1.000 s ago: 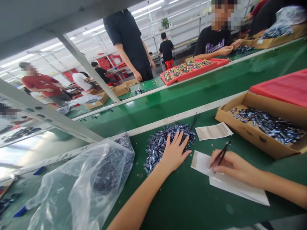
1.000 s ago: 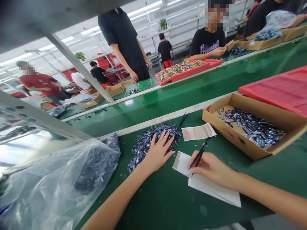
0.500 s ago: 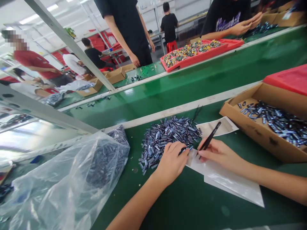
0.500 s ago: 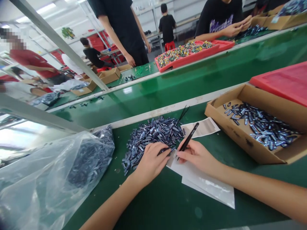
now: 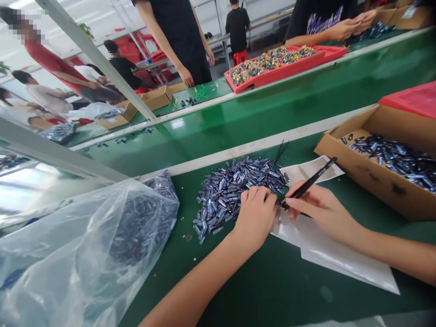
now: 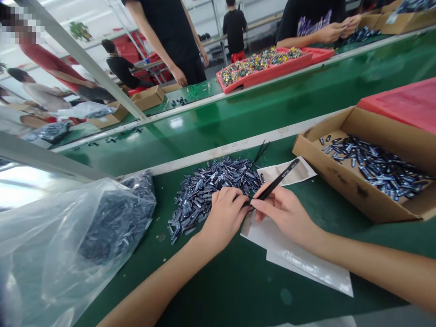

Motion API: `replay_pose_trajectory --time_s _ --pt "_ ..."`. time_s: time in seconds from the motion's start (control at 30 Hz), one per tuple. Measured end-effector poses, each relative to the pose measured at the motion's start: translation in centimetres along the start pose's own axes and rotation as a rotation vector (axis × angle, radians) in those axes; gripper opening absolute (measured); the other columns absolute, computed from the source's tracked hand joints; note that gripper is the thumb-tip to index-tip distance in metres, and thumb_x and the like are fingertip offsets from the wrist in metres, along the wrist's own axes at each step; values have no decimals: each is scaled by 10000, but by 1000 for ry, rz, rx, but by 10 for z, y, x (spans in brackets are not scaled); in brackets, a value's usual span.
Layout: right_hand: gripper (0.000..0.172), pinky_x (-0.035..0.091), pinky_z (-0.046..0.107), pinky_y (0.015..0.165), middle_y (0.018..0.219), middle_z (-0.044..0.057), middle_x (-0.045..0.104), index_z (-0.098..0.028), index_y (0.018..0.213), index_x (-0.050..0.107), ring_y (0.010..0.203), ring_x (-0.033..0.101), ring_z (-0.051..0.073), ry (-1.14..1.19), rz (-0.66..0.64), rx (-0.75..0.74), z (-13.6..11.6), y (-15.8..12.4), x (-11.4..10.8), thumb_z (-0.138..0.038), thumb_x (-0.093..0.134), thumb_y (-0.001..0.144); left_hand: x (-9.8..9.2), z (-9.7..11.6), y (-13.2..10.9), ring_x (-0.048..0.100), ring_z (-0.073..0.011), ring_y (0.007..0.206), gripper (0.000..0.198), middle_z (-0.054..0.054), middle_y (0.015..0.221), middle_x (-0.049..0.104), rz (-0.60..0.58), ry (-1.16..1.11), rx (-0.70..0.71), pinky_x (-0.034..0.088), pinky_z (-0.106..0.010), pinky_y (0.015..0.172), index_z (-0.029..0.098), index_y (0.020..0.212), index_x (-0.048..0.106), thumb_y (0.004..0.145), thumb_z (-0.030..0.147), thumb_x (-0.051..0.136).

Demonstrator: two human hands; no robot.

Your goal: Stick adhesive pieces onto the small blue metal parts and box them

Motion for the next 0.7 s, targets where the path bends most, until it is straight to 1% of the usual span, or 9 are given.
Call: replay_pose_trajectory --time_s 0.07,0.13,0.2,0.27,0.43,0.53,0.6,0.63,0.7 --pt "157 508 273 611 627 -18 615 -186 859 578 591 607 133 32 65 -12 5 -1 -8 -332 632 837 2 2 3 451 -199 1031 215 -54 1064 558 -28 -33 58 355 -358 848 198 1014 613 915 155 428" --pt "150 496 253 613 650 -23 607 -191 859 581 606 601 121 120 109 -5 12 -1 -14 -332 630 845 3 5 5 422 -202 1106 331 -47 1156 536 -53 -51 139 341 -366 884 234 1078 613 889 68 398" --pt "152 484 237 599 653 -29 599 -193 852 587 603 594 112 212 118 23 20 0 -17 -336 639 840 5 5 5 400 -212 1148 378 -43 1211 520 -86 -43 198 330 -384 910 256 1099 621 877 49 395" --pt "169 475 233 577 630 -31 593 -190 844 593 585 586 113 269 124 40 24 2 -18 -342 662 821 5 4 7 402 -214 1147 348 -45 1206 531 -111 -29 214 328 -392 916 260 1085 636 888 80 412" --pt "255 462 244 538 577 -22 585 -168 829 593 533 566 123 283 168 59 27 2 -20 -394 696 771 1 9 9 441 -205 1087 206 -43 1088 584 -121 -12 228 344 -384 899 216 979 635 913 166 447" --pt "347 470 263 507 572 1 595 -159 776 596 516 577 147 284 129 79 28 6 -12 -479 713 713 9 7 10 473 -218 1045 124 -51 1066 594 -132 6 229 369 -380 876 185 956 606 874 172 514" --pt "376 494 276 537 669 20 627 -164 776 604 576 619 168 324 109 107 30 9 -8 -506 727 680 18 -1 12 503 -232 1011 94 -53 1047 610 -118 -11 209 389 -383 859 177 918 603 829 191 579" --pt "367 505 283 574 696 26 636 -167 760 608 616 632 176 338 72 120 30 10 -4 -500 735 674 22 -7 14 523 -233 980 77 -54 1013 624 -101 -33 180 399 -383 851 176 885 606 811 193 595" --pt "345 512 290 626 717 20 636 -177 743 619 659 632 178 374 63 119 31 9 -3 -489 744 665 29 -23 16 564 -216 905 49 -54 924 647 -61 -134 77 426 -358 829 177 843 614 811 188 579"
Point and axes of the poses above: each hand's wrist, its own y-axis towards the middle knuckle, its own x-axis out of the palm, z = x × y, the point moved 10 cm from there along y, towards the middle knuckle
